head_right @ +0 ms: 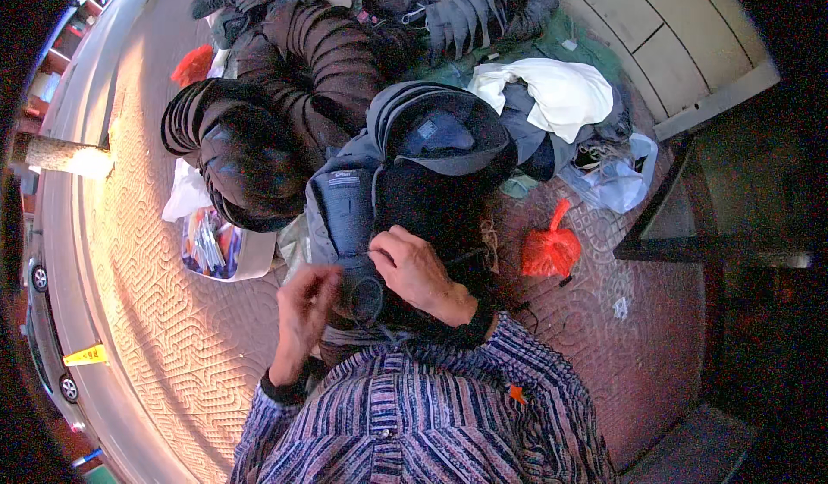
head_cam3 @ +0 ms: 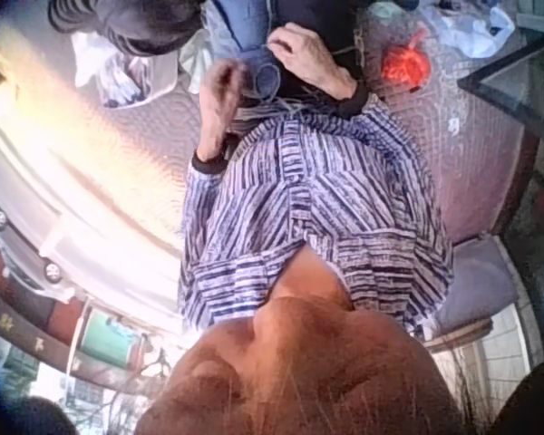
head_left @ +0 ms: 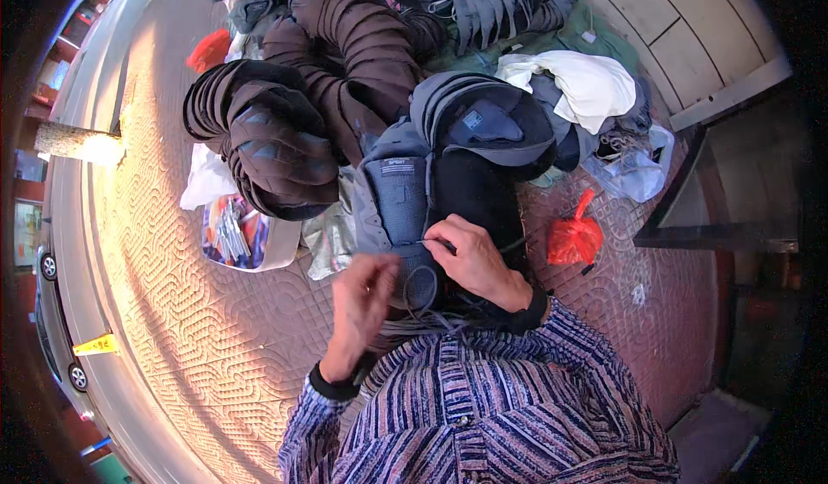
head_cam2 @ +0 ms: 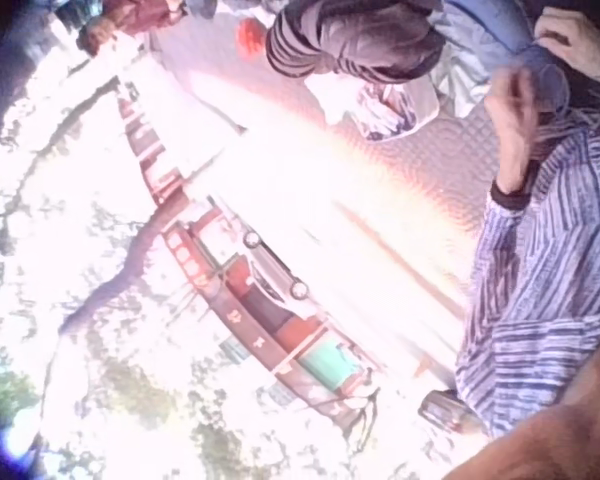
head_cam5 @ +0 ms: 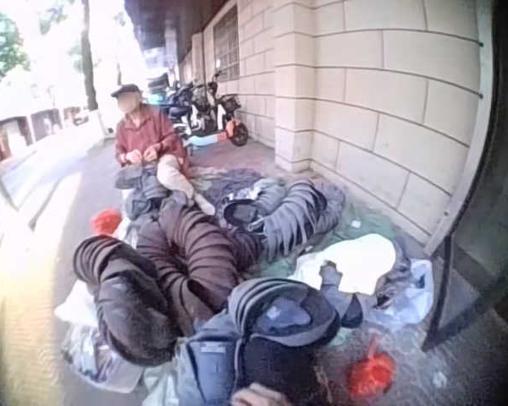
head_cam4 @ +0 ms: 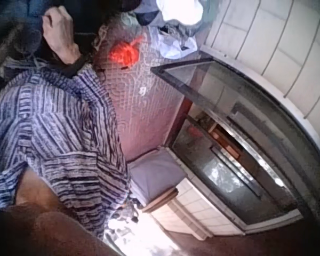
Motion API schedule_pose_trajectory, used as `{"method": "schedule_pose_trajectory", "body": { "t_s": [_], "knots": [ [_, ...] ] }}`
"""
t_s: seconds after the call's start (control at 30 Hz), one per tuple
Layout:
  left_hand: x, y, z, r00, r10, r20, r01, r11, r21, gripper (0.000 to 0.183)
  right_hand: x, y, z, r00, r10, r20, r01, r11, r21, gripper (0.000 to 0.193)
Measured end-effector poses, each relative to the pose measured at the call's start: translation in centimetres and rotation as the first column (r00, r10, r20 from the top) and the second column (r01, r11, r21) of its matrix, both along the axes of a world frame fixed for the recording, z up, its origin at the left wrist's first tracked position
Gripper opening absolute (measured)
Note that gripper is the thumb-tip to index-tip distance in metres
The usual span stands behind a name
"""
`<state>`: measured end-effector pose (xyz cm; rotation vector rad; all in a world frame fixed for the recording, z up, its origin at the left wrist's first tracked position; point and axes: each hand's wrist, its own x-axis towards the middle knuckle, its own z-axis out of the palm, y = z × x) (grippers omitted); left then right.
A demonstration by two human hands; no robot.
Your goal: Lacing a grey athletic shoe while sitting on a mat.
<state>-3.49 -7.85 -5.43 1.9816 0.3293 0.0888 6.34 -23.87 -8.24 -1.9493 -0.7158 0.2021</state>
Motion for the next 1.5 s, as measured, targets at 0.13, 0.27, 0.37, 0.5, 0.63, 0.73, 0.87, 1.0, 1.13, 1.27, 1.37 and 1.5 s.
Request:
{"method": "schedule_pose_trajectory", "body": {
  "t_s": [0.13,0.27,0.37,0.5,0.63,0.73,0.87,1.0,1.13,1.27,1.37,1.5],
  "knots": [
    [1.9,0.8,-1.6,0.987,0.156,-0.028,-0.159,0.967,-0.197,0.012,-0.1,0.4,0.5,0.997,0.034,-0.064,-0.035,0.999,-0.026,0.005],
    [3.2,0.2,-2.0,0.992,0.098,0.076,-0.096,0.995,-0.033,0.011,-0.2,0.6,0.5,0.997,0.071,-0.013,-0.073,0.983,-0.167,0.005],
    [3.6,-0.1,-1.7,0.990,0.132,-0.057,-0.138,0.984,-0.115,0.012,0.0,0.7,0.4,0.996,0.075,-0.040,-0.078,0.993,-0.089,0.005],
    [3.9,-0.2,-2.1,0.981,0.149,-0.125,-0.170,0.969,-0.180,0.015,0.4,0.8,0.2,0.993,0.081,-0.080,-0.084,0.996,-0.041,0.005],
    [3.8,-0.4,-3.1,0.982,0.160,-0.100,-0.180,0.955,-0.238,0.015,0.6,0.5,0.1,0.991,0.099,-0.094,-0.100,0.995,-0.008,0.004],
    [3.6,-0.6,-3.5,0.975,0.211,-0.065,-0.221,0.926,-0.306,0.013,0.7,0.5,0.1,0.990,0.112,-0.086,-0.116,0.993,-0.035,0.005],
    [3.5,-0.7,-3.4,0.978,0.200,-0.054,-0.207,0.946,-0.249,0.014,0.5,0.9,0.2,0.990,0.120,-0.074,-0.122,0.992,-0.024,0.006],
    [3.5,-0.7,-3.4,0.981,0.180,-0.067,-0.191,0.943,-0.273,0.014,0.5,1.1,0.6,0.987,0.159,0.014,-0.155,0.979,-0.131,0.006],
    [2.8,-0.7,-2.9,0.982,0.187,-0.018,-0.185,0.941,-0.284,0.013,0.6,0.5,1.0,0.976,0.188,0.111,-0.187,0.982,-0.021,0.009],
    [2.6,-0.3,-1.9,0.993,0.018,0.113,-0.023,0.999,0.046,0.023,0.4,0.3,0.6,0.991,0.131,0.016,-0.128,0.980,-0.150,0.014],
    [3.2,0.4,-1.4,0.992,-0.092,0.084,0.074,0.978,0.196,0.022,0.2,1.2,0.3,0.965,0.212,0.154,-0.181,0.965,-0.192,0.014],
    [3.6,2.0,-1.3,0.957,-0.290,-0.017,0.271,0.868,0.416,0.013,0.7,0.9,1.7,0.977,0.201,0.067,-0.185,0.965,-0.185,0.021]
  ]
}}
